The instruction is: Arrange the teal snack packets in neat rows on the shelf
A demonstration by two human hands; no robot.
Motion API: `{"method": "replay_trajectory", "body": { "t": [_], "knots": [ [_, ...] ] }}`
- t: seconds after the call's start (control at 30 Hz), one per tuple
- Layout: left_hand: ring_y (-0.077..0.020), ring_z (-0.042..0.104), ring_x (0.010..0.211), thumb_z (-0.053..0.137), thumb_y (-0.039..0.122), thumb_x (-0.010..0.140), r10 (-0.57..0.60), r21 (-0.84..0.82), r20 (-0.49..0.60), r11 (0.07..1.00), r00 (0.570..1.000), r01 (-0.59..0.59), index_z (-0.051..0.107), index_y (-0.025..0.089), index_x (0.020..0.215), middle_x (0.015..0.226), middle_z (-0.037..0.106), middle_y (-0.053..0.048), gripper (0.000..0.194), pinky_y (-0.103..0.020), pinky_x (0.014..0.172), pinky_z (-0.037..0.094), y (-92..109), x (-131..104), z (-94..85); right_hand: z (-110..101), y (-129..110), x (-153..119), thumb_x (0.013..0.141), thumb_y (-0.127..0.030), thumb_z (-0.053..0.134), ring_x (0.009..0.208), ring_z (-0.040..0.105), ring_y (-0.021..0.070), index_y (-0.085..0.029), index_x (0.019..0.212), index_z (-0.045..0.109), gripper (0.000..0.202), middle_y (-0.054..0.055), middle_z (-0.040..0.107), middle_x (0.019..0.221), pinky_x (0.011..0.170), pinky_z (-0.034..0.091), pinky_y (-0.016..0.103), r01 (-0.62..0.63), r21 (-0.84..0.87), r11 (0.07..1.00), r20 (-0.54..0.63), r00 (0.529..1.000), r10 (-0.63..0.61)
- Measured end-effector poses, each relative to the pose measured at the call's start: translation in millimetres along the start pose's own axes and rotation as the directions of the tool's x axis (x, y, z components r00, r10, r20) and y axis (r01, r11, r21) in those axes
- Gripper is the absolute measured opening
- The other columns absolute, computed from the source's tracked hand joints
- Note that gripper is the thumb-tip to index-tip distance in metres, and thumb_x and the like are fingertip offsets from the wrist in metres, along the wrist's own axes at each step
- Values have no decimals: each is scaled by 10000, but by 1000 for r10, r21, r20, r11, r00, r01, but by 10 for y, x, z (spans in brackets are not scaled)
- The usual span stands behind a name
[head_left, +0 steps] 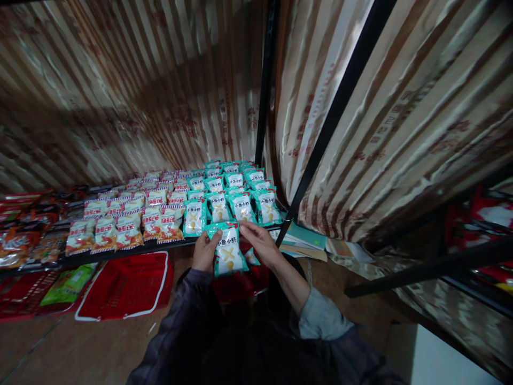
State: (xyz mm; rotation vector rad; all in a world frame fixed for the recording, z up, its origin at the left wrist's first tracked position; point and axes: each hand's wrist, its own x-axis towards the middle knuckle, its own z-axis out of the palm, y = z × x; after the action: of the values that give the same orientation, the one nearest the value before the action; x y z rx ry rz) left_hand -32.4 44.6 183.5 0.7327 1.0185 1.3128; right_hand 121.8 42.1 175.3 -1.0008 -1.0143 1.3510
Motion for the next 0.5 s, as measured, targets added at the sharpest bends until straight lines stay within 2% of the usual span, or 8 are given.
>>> {"method": "replay_trajectory", "body": {
  "t": [0.17, 0.3, 0.4, 0.5],
  "knots": [
    [-226, 678, 774, 807, 434, 549, 15, 74, 37, 997, 999, -18, 605, 142, 860, 811, 721, -62, 472, -358, 770, 513, -8, -95, -14, 44, -35, 118, 598, -526, 753, 669, 583, 143, -178, 790, 730, 399, -5, 671, 695, 655, 447, 263, -2, -140, 990, -62, 998, -7],
    [-231, 678, 777, 805, 470, 535, -11, 99, 52, 995, 999, 6, 615, 144, 841, 785, 719, -62, 487, -349, 751, 520, -10, -115, -38, 62, -5, 107, 572, -527, 757, 542, 504, 112, -163, 644, 695, 376, -24, 592, 558, 541, 392, 243, -30, -132, 991, -120, 993, 14],
    [-234, 677, 807, 805, 475, 537, -16, 90, 53, 996, 998, 11, 622, 150, 842, 801, 721, -65, 482, -353, 769, 521, -20, -118, -45, 89, 1, 106, 543, -511, 772, 517, 486, 107, -164, 609, 680, 364, -27, 575, 534, 518, 371, 242, -45, -101, 994, -174, 984, 27],
    [-235, 676, 834, 788, 474, 569, -44, 88, 87, 996, 995, 36, 641, 157, 920, 867, 724, -77, 496, -359, 794, 516, -29, -134, -78, 109, -21, 134, 525, -502, 780, 532, 510, 120, -166, 649, 699, 367, -10, 612, 572, 531, 384, 253, -58, -52, 997, -223, 974, 45]
  ]
}}
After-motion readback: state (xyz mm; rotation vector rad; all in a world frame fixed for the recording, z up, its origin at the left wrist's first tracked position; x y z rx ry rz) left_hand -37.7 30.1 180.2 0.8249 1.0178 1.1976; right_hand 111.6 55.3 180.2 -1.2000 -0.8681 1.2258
